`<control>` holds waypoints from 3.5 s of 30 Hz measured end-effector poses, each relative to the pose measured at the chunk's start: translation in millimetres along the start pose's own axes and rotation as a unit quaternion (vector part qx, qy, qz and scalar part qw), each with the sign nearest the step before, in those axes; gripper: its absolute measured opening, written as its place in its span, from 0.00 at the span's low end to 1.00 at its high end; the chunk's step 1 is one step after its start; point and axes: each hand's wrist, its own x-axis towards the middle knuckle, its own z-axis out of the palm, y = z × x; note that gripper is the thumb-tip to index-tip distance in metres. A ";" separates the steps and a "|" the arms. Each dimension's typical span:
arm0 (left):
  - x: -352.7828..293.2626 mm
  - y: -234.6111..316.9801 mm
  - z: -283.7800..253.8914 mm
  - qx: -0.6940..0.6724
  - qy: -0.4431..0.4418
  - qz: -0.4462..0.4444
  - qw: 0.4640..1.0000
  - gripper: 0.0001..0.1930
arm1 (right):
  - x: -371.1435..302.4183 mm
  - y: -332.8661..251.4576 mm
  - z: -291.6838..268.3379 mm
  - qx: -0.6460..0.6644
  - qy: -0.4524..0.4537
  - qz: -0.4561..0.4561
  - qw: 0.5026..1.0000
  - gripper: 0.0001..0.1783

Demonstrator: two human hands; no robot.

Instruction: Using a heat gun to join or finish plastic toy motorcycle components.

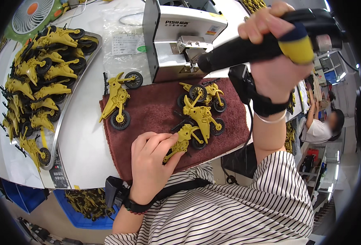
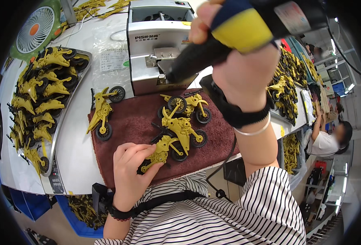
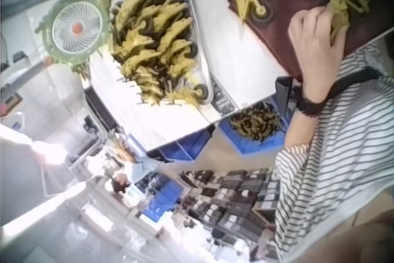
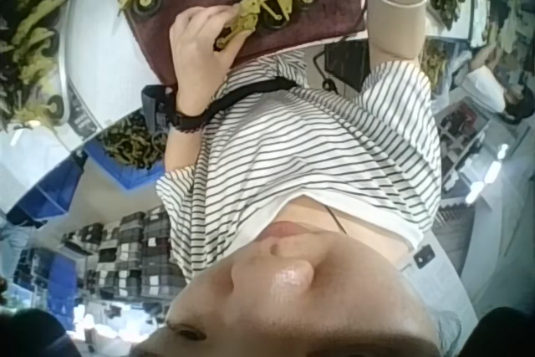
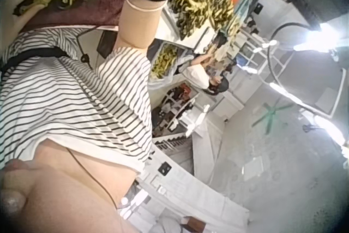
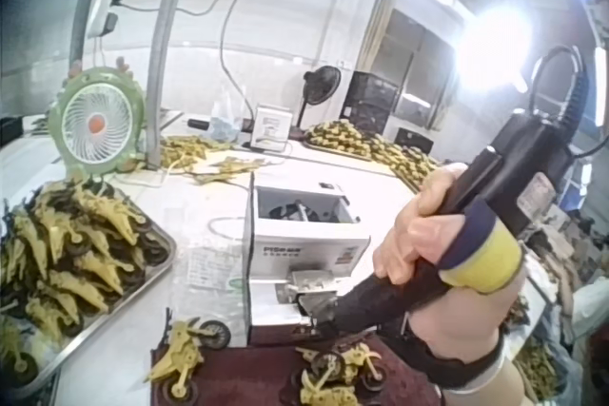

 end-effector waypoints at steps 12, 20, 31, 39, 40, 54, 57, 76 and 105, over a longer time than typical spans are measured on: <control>1.9 -1.4 0.2 -0.006 -0.013 0.001 1.000 0.21 | -80.6 -27.5 12.7 0.054 -0.073 0.103 0.991 0.15; 3.1 0.6 1.7 -0.009 -0.012 0.002 1.000 0.21 | -84.1 -20.4 14.2 0.001 -0.087 0.136 0.987 0.16; 3.9 -0.4 -1.1 0.003 -0.025 0.009 1.000 0.21 | -70.9 -32.2 12.1 -0.106 -0.239 0.123 0.957 0.17; 6.2 6.4 -27.5 0.018 -0.025 -0.033 0.999 0.21 | -25.0 -33.2 -15.9 0.022 0.005 -0.067 0.997 0.09; 7.0 4.5 -30.3 0.037 -0.024 -0.035 0.998 0.21 | -17.8 -27.2 -16.4 -0.005 0.011 -0.070 0.997 0.09; 2.1 -7.2 -24.9 0.032 0.005 -0.043 0.999 0.20 | -36.6 -28.6 -1.8 0.052 -0.081 0.050 0.994 0.12; 0.5 -8.3 -24.3 0.057 0.020 -0.043 0.997 0.20 | -66.5 -35.1 9.9 0.078 -0.086 0.076 0.990 0.14; 5.1 -5.4 -24.3 0.036 0.010 -0.053 0.998 0.19 | -96.7 -27.7 26.0 -0.008 -0.132 0.056 0.990 0.14; 5.5 23.0 -17.6 0.262 -0.106 -0.011 0.959 0.32 | -6.6 -50.4 -25.9 0.058 -0.019 -0.041 0.997 0.15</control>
